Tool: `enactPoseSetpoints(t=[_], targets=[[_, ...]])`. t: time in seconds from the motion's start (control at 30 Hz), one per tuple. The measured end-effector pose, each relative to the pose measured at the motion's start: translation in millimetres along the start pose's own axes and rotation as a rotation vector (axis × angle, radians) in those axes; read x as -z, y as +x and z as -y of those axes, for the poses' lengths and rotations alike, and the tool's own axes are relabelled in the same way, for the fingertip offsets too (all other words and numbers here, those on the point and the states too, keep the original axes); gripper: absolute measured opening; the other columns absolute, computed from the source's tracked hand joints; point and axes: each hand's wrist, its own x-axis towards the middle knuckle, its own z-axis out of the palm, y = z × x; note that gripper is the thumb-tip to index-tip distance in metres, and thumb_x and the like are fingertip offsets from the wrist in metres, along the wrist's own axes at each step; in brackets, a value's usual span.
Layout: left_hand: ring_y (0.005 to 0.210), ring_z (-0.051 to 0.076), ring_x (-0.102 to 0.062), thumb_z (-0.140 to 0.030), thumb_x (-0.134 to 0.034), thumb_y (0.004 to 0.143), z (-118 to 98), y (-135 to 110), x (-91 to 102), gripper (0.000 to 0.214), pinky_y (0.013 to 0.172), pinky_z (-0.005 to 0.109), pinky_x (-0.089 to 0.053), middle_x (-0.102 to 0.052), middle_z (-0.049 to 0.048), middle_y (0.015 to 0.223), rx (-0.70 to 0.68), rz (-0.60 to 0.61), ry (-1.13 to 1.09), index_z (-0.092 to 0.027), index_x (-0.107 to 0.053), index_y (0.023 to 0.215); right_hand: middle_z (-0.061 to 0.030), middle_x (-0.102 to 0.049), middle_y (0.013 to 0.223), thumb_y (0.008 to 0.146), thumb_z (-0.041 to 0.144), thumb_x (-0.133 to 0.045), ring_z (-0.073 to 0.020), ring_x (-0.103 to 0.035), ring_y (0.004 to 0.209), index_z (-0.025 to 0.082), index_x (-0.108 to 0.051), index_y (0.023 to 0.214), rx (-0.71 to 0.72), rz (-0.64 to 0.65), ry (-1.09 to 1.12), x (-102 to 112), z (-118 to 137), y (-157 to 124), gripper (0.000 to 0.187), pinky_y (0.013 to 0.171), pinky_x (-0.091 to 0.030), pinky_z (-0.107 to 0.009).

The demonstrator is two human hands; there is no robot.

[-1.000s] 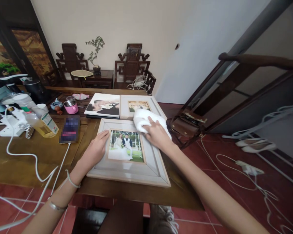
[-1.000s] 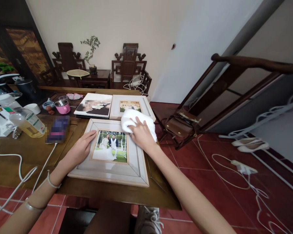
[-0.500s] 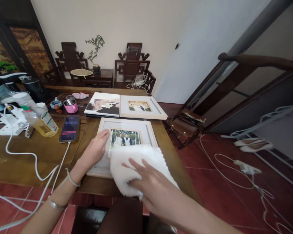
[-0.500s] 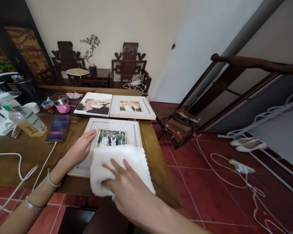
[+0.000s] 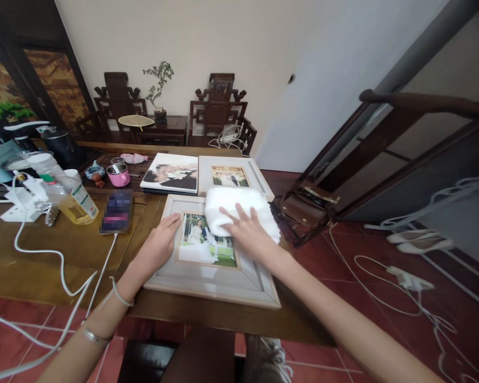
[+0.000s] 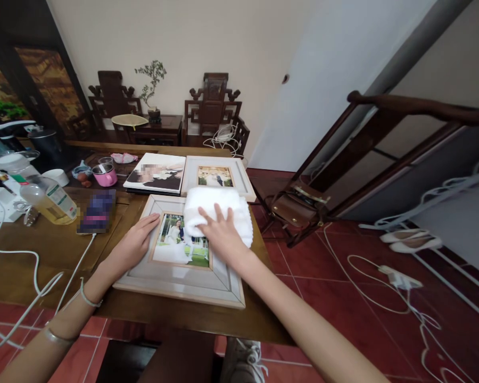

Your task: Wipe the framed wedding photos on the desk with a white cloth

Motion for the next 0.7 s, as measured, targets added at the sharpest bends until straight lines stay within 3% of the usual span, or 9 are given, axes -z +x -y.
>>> enactPoseSetpoints(t=[0.13,0.23,0.33,0.47,0.63,0.7], targets=[[0.14,0.023,-0.043,-0.001,-0.034,0.086,-2.2,0.3,0.5,0.055,0.117,0.046,-0.037,-0.05,0.0135,0.147,0.03,0.009,0.003,-0.014,-0.053,0.136,-0.0112,-0.044,0.151,0.067,-0.005,-0.051,-0.0469,-0.038,0.137,0.025,-0.069,0.123,0.108,0.165,0.157,29.0,33.5,-54.6,0.066,0.101,-0.037,-0.072],[0.14,0.023,-0.042,-0.002,-0.033,0.087,-3.9,0.7,1.6,0.054,0.117,0.046,-0.037,-0.05,0.0147,0.147,0.035,0.02,-0.001,-0.012,-0.053,0.136,-0.0054,-0.045,0.151,0.068,-0.001,-0.055,-0.0431,-0.04,0.137,0.03,-0.07,0.119,0.238,0.198,0.31,52.2,56.5,-95.2,0.062,0.103,-0.042,-0.065],[0.14,0.023,-0.042,-0.003,-0.034,0.088,-4.9,0.8,2.7,0.052,0.117,0.047,-0.037,-0.05,0.0161,0.147,0.04,0.026,-0.004,-0.01,-0.053,0.135,-0.0036,-0.041,0.154,0.07,0.005,-0.059,-0.0436,-0.034,0.14,0.029,-0.072,0.115,0.312,0.196,0.4,57.0,73.2,-108.1,0.053,0.107,-0.039,-0.066],[0.14,0.023,-0.042,-0.002,-0.035,0.086,-5.1,0.9,3.8,0.054,0.117,0.047,-0.036,-0.05,0.0147,0.147,0.036,0.028,-0.005,-0.013,-0.053,0.136,-0.0059,-0.036,0.157,0.071,0.001,-0.054,-0.0448,-0.026,0.143,0.025,-0.068,0.123,0.187,0.176,0.364,35.6,71.7,-75.1,0.059,0.108,-0.032,-0.07],[0.141,0.024,-0.041,0.001,-0.036,0.083,-3.6,0.6,4.1,0.058,0.118,0.045,-0.036,-0.049,0.0156,0.148,0.005,0.039,0.002,-0.011,-0.051,0.138,-0.0121,-0.029,0.159,0.071,-0.006,-0.05,-0.0498,-0.022,0.143,0.019,-0.062,0.131,-0.051,-0.022,0.131,7.9,33.8,0.2,0.066,0.104,-0.028,-0.076],[0.14,0.024,-0.042,0.001,-0.036,0.083,-2.7,0.0,3.4,0.058,0.117,0.046,-0.036,-0.049,0.0151,0.147,0.004,0.029,-0.002,-0.012,-0.052,0.137,-0.0112,-0.026,0.161,0.073,-0.006,-0.049,-0.0522,-0.018,0.143,0.019,-0.062,0.131,-0.1,-0.045,0.061,3.4,23.2,23.8,0.065,0.102,-0.028,-0.08]])
